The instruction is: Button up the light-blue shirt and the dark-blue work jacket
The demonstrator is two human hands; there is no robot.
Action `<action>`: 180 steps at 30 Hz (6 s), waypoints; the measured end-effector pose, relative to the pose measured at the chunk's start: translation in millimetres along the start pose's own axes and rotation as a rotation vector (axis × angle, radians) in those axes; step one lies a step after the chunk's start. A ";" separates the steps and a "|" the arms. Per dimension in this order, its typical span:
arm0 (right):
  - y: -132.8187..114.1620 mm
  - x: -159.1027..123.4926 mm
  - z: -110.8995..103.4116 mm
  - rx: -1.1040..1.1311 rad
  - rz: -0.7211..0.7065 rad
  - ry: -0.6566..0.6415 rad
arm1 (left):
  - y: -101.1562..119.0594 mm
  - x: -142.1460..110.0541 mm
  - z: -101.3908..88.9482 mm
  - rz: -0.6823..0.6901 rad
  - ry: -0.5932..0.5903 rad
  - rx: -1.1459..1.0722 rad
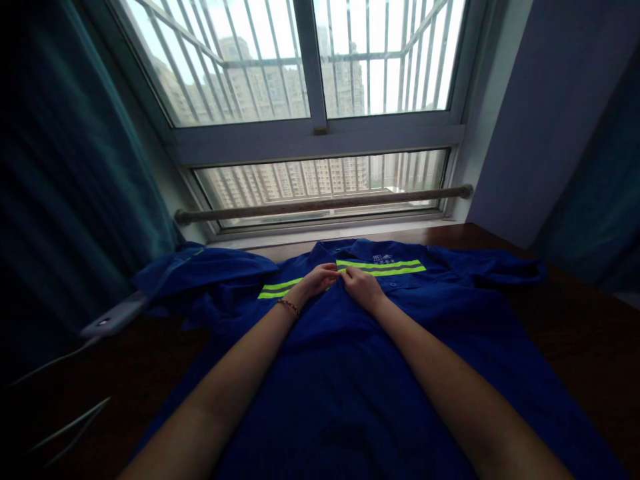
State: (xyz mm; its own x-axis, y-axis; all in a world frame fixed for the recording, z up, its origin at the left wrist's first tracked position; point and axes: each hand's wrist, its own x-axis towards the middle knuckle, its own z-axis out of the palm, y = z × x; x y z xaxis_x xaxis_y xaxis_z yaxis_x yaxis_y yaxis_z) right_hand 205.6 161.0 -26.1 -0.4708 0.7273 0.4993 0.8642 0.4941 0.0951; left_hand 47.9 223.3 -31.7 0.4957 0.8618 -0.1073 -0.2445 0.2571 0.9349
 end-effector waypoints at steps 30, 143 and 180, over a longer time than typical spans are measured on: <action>24.6 7.7 28.6 0.786 0.316 0.235 | 20.8 -12.6 2.7 0.008 -0.097 0.062; 90.8 -5.5 2.2 1.124 0.525 -0.006 | 37.4 -62.5 102.5 0.045 -0.306 1.410; 0.6 -56.0 -23.5 0.466 0.162 0.092 | -28.3 -21.3 46.0 0.272 0.012 0.592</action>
State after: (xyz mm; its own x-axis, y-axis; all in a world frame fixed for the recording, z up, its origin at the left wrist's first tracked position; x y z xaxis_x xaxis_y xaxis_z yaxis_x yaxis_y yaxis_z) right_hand 236.7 109.4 -33.8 -0.3010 0.7779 0.5516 0.7439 0.5535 -0.3745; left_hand 82.6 177.6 -40.3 0.4710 0.8678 0.1586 0.1427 -0.2524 0.9570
